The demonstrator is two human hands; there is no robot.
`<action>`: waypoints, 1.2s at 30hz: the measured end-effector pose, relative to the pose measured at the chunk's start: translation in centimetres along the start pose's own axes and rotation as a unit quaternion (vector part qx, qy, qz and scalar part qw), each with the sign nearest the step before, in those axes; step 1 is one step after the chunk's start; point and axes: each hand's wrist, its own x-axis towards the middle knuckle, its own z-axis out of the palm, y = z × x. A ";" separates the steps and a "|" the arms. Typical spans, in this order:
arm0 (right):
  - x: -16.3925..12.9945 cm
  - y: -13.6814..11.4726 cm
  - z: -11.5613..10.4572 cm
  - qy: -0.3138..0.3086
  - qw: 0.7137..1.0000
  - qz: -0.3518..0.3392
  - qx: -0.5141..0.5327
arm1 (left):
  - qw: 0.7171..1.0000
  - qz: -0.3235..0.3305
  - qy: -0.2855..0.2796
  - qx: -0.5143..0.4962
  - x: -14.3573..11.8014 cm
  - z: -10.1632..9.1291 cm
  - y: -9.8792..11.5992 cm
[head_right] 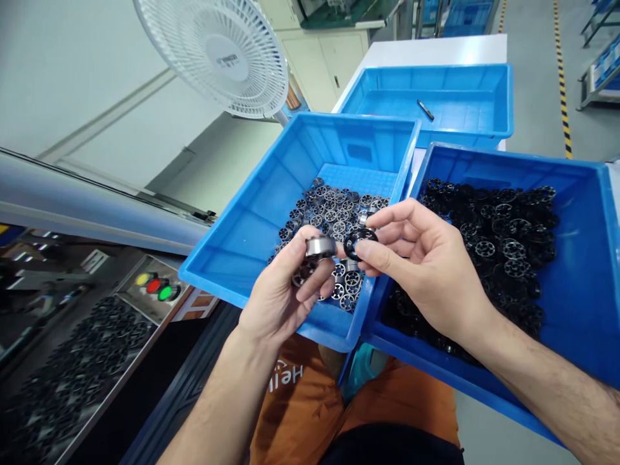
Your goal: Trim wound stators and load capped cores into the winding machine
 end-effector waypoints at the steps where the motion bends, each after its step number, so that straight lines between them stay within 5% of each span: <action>1: 0.0 -0.1 0.1 -0.007 1.000 0.003 0.005 | 1.000 0.007 0.012 -0.002 0.1 0.1 0.0; 15: 0.2 0.0 0.2 -0.054 0.997 0.035 0.047 | 0.998 0.011 -0.003 0.060 0.5 -0.2 -0.6; 36: -0.2 1.1 0.4 -0.039 0.998 -0.042 -0.014 | 0.990 0.015 -0.002 0.137 -0.1 -0.9 -0.7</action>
